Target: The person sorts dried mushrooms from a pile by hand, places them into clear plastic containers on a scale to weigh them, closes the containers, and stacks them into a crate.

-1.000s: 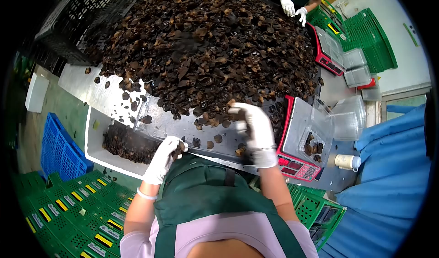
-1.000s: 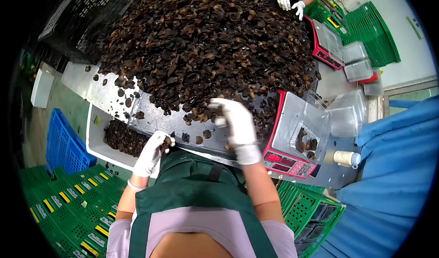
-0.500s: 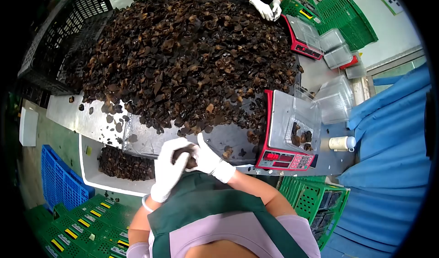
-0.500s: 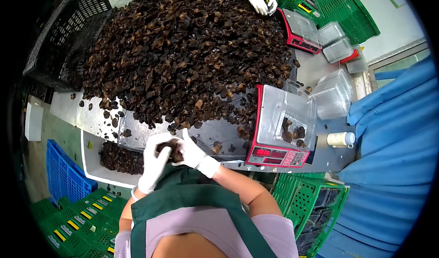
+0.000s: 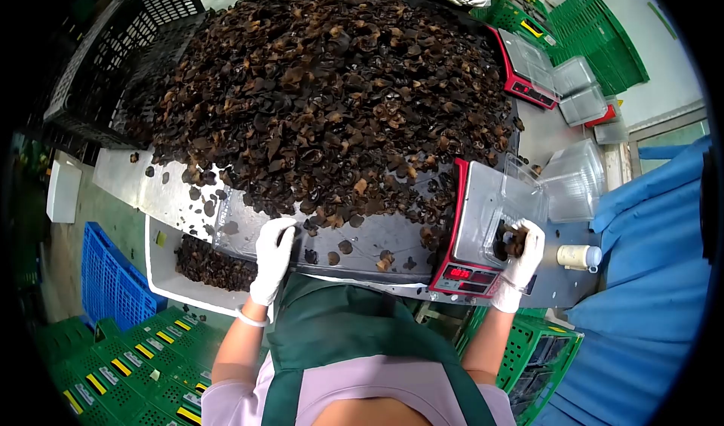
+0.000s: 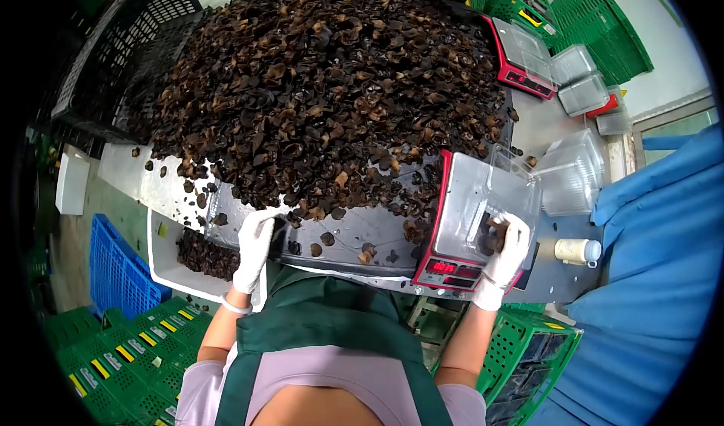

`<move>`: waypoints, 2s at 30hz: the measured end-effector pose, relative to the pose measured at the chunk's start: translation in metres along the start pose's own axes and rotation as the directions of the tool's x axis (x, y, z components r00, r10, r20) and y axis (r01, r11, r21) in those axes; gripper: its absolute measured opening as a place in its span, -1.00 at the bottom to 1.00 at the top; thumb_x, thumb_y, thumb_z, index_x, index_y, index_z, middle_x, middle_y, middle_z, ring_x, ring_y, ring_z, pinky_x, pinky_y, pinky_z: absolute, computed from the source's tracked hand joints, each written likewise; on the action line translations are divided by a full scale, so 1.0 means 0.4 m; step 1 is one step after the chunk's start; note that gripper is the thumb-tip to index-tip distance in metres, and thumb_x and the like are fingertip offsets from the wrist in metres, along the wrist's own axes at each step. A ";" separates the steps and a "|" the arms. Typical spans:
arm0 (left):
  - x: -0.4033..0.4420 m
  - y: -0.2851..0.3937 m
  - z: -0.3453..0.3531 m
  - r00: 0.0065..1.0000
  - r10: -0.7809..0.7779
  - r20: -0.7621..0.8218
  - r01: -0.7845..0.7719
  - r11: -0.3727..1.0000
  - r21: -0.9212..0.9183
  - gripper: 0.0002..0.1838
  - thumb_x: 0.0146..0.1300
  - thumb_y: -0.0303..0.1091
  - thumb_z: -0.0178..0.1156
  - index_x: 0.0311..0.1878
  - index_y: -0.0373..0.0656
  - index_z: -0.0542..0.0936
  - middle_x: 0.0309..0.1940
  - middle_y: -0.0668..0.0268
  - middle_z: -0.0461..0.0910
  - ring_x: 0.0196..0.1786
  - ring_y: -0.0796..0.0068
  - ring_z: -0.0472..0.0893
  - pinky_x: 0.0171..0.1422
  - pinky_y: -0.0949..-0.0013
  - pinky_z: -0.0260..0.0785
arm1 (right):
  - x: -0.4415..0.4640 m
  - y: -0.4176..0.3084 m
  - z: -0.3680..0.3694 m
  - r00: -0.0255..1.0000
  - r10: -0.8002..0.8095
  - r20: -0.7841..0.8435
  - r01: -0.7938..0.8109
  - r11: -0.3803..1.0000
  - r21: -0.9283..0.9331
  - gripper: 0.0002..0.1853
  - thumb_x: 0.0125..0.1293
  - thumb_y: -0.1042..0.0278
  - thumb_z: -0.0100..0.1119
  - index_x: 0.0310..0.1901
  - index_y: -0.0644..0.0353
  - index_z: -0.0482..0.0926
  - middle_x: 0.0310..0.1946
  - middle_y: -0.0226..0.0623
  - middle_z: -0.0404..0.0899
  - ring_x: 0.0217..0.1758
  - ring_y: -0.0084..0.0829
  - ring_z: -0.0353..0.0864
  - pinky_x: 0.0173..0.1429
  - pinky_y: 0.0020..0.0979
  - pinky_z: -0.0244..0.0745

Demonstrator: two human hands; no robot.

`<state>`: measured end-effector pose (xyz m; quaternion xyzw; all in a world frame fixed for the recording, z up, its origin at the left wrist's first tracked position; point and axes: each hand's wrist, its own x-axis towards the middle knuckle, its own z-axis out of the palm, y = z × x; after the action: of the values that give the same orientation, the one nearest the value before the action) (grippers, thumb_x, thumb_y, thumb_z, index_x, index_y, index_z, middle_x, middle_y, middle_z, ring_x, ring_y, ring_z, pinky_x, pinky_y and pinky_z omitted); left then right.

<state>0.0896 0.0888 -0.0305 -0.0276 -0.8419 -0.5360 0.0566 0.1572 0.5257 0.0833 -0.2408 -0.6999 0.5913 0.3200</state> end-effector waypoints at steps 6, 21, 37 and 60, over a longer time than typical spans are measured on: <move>0.022 0.018 0.065 0.970 0.241 0.027 -0.242 0.952 0.187 -0.86 0.13 -0.47 0.27 -0.22 -0.19 0.63 -0.26 0.20 0.62 -0.14 0.23 0.59 0.00 0.30 0.45 | 0.013 0.014 -0.032 0.902 -0.400 0.164 0.373 0.529 -0.763 -0.63 0.02 0.48 0.37 -0.07 0.20 0.60 -0.06 -0.21 0.58 0.16 -0.21 0.44 0.31 -0.23 0.25; 0.041 0.016 0.127 0.913 0.338 0.227 -0.389 0.888 0.244 -0.72 0.07 -0.47 0.26 -0.09 -0.16 0.57 -0.30 0.22 0.56 -0.24 0.19 0.59 -0.17 0.30 0.46 | -0.198 0.167 0.552 0.297 -0.042 0.954 0.815 0.532 -0.230 -0.26 -0.09 0.13 0.43 0.23 -0.07 0.43 0.24 -0.24 0.34 0.16 -0.20 0.40 0.13 -0.27 0.44; -0.037 0.010 -0.032 0.937 0.289 0.195 -0.341 0.878 0.337 -0.61 -0.05 -0.26 0.39 -0.12 -0.14 0.60 -0.20 0.20 0.53 -0.15 0.17 0.49 -0.04 0.23 0.35 | -0.207 0.143 0.389 0.700 -0.064 0.711 0.388 0.870 -0.304 -0.72 0.03 0.47 0.36 -0.15 0.14 0.65 -0.30 -0.27 0.61 -0.35 -0.39 0.59 -0.20 -0.45 0.52; 0.057 0.070 0.058 0.976 -0.126 0.177 0.165 0.959 -0.230 -0.71 0.21 -0.51 0.13 0.02 -0.18 0.56 -0.16 0.28 0.62 -0.12 0.53 0.57 -0.05 0.45 0.43 | -0.116 0.248 0.503 0.601 -0.202 0.773 0.601 0.752 -0.271 -0.74 0.07 0.36 0.31 -0.16 0.08 0.59 -0.22 -0.29 0.53 -0.19 -0.34 0.55 -0.16 -0.38 0.50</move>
<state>0.0686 0.1211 -0.0121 -0.0151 -0.7714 -0.6338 -0.0550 0.0373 0.3753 -0.0411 0.0990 -0.9320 0.3384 0.0835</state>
